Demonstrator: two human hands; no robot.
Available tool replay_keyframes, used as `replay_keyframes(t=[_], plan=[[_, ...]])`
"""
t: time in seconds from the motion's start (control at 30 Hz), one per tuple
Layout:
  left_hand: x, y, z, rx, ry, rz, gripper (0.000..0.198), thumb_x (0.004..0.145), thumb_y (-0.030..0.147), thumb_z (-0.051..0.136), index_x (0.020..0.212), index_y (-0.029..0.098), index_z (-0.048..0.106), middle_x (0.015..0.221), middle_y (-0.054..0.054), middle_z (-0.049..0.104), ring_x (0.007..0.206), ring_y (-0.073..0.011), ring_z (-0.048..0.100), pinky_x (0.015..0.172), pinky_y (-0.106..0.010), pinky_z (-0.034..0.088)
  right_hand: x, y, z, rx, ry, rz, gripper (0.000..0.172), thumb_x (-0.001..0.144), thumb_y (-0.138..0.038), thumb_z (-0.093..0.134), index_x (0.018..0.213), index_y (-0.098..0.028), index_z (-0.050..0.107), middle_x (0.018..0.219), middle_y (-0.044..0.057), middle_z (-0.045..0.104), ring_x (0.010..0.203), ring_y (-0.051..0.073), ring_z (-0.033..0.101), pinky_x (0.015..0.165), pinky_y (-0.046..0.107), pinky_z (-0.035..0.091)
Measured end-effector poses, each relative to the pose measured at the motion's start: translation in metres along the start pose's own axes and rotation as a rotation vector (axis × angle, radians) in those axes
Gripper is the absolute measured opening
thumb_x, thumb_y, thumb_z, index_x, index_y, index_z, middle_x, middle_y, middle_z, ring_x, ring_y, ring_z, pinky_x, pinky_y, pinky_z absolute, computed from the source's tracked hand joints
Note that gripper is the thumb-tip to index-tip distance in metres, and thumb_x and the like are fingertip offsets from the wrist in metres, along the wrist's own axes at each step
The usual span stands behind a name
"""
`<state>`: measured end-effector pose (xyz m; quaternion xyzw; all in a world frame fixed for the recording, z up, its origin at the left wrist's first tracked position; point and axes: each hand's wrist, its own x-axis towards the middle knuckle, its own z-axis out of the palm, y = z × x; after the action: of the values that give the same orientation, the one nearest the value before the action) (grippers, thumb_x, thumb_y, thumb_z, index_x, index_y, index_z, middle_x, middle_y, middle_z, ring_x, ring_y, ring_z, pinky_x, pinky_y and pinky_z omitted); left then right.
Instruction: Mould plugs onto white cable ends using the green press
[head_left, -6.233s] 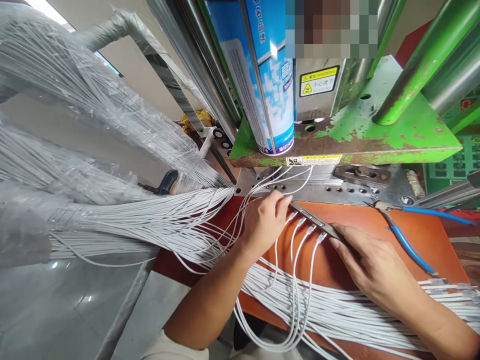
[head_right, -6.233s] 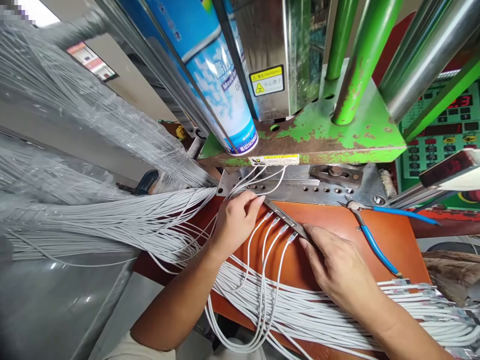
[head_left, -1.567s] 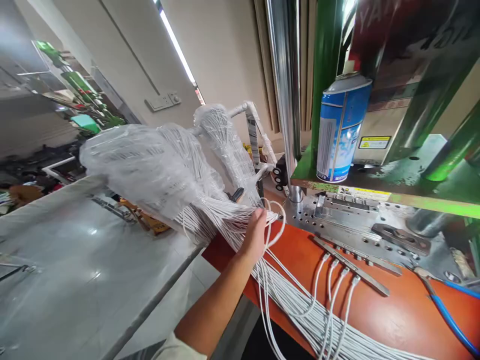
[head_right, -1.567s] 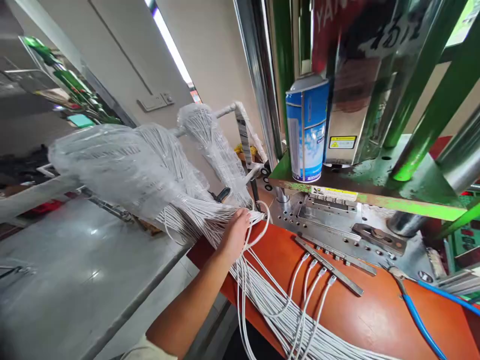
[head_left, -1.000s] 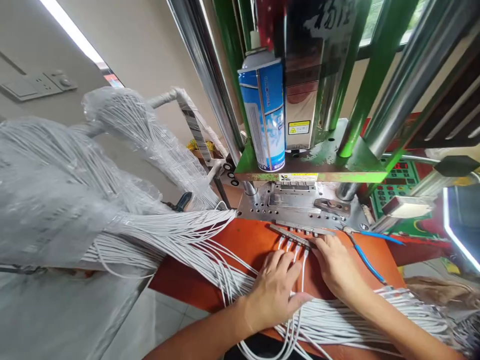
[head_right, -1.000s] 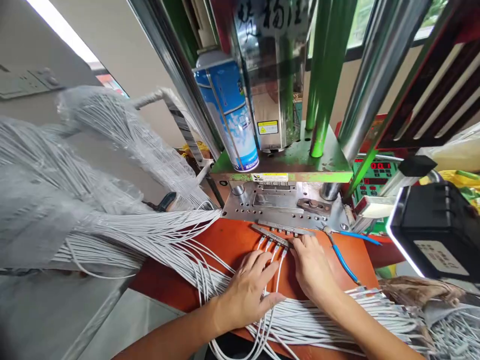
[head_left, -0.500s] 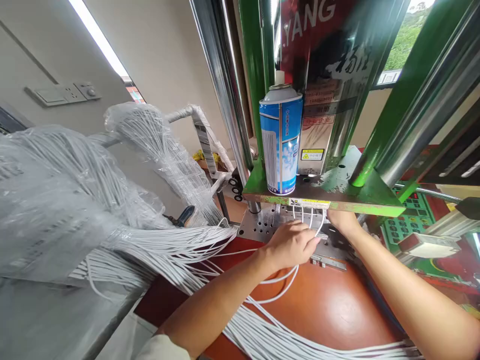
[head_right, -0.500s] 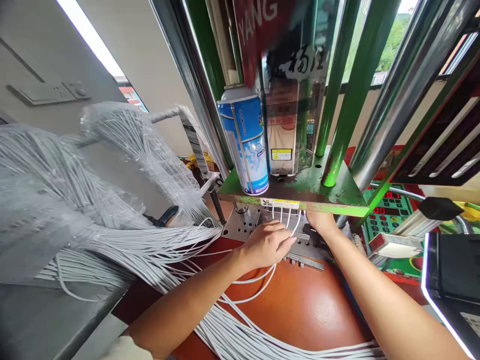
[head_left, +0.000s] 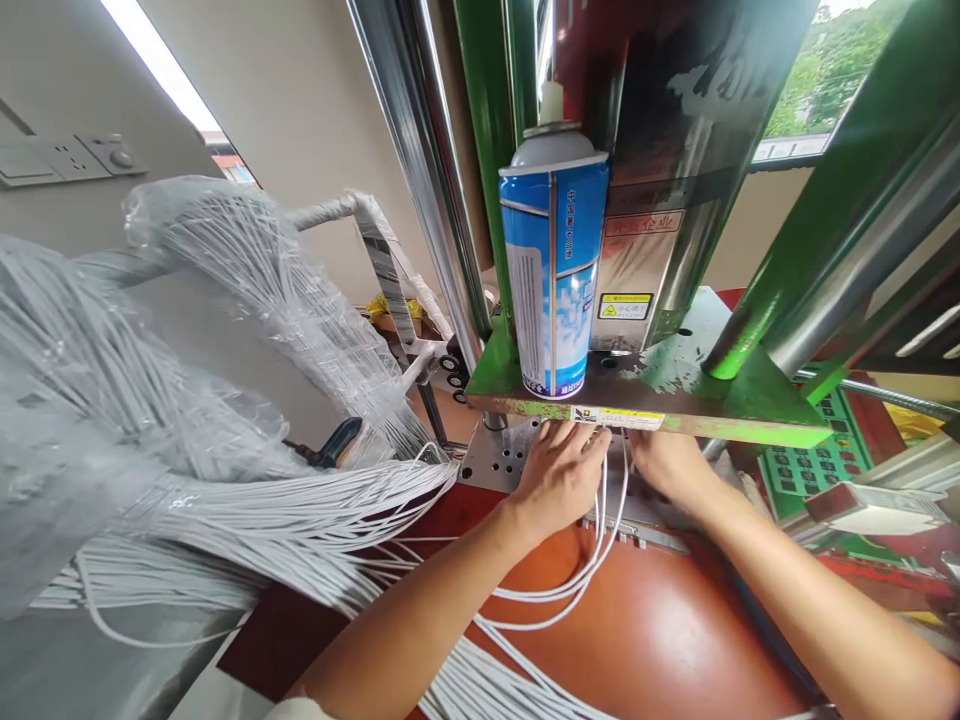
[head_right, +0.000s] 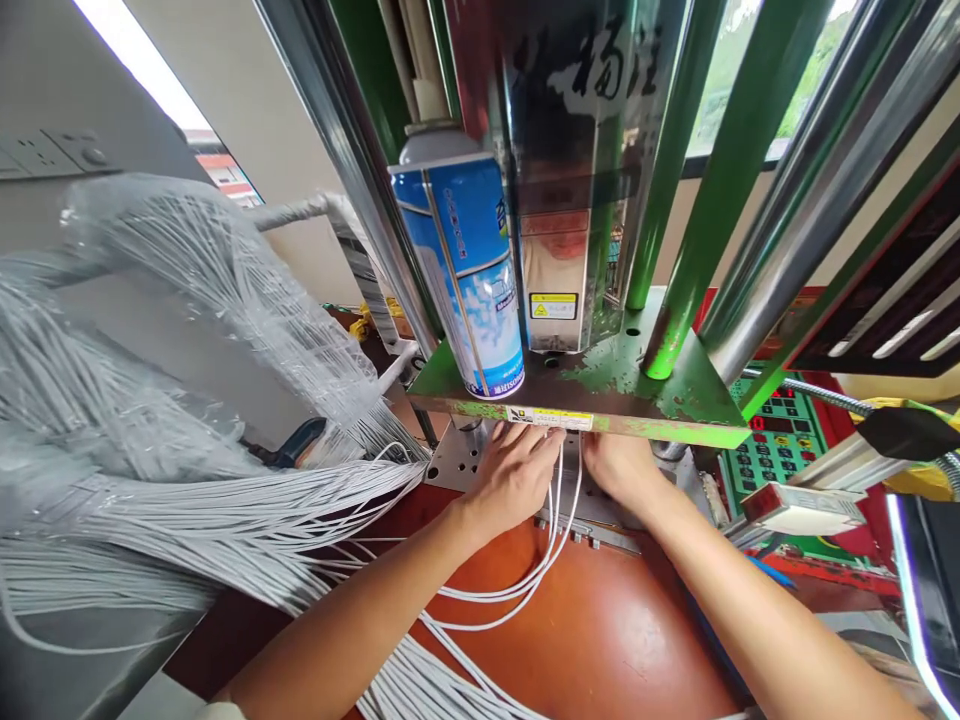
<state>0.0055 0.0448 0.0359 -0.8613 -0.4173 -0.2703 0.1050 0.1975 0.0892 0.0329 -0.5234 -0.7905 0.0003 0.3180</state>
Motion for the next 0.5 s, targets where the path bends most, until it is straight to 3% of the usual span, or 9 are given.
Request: replay_keyframes(t=[0.07, 0.17, 0.33, 0.5], plan=[[-0.003, 0.002, 0.002, 0.055, -0.029, -0.044, 0.035, 0.101, 0.022, 0.047, 0.131, 0.015, 0.062, 0.129, -0.014, 0.068, 0.124, -0.0294, 0.058, 0.113, -0.053, 0.04, -0.024, -0.019, 0.002, -0.076, -0.045, -0.069, 0.036, 0.103, -0.026, 0.037, 0.119, -0.015, 0.067, 0.112, 0.015, 0.073, 0.109, 0.031, 0.063, 0.099, 0.047, 0.043], [-0.004, 0.005, 0.007, 0.082, -0.063, -0.086, 0.039, 0.098, 0.021, 0.047, 0.134, 0.015, 0.06, 0.134, -0.014, 0.065, 0.13, -0.0303, 0.054, 0.121, -0.057, 0.028, -0.044, -0.04, 0.009, -0.289, -0.038, -0.154, 0.044, 0.101, -0.018, 0.036, 0.14, -0.009, 0.055, 0.136, 0.02, 0.064, 0.124, 0.035, 0.054, 0.108, 0.053, 0.033], [-0.001, -0.001, 0.021, 0.08, -0.043, -0.096, 0.035, 0.098, 0.022, 0.048, 0.129, 0.015, 0.064, 0.129, -0.013, 0.068, 0.124, -0.0291, 0.057, 0.115, -0.05, 0.037, -0.034, -0.045, 0.025, -0.356, -0.078, -0.052, 0.035, 0.1, -0.018, 0.038, 0.124, -0.01, 0.063, 0.111, 0.018, 0.07, 0.102, 0.033, 0.058, 0.096, 0.049, 0.037], [0.005, -0.004, 0.032, 0.058, -0.007, -0.1, 0.032, 0.098, 0.023, 0.049, 0.124, 0.014, 0.067, 0.123, -0.014, 0.071, 0.118, -0.0287, 0.062, 0.113, -0.049, 0.04, -0.026, -0.043, 0.031, -0.329, -0.033, -0.037, 0.034, 0.1, -0.018, 0.038, 0.118, -0.008, 0.064, 0.111, 0.02, 0.07, 0.106, 0.033, 0.059, 0.099, 0.048, 0.039]])
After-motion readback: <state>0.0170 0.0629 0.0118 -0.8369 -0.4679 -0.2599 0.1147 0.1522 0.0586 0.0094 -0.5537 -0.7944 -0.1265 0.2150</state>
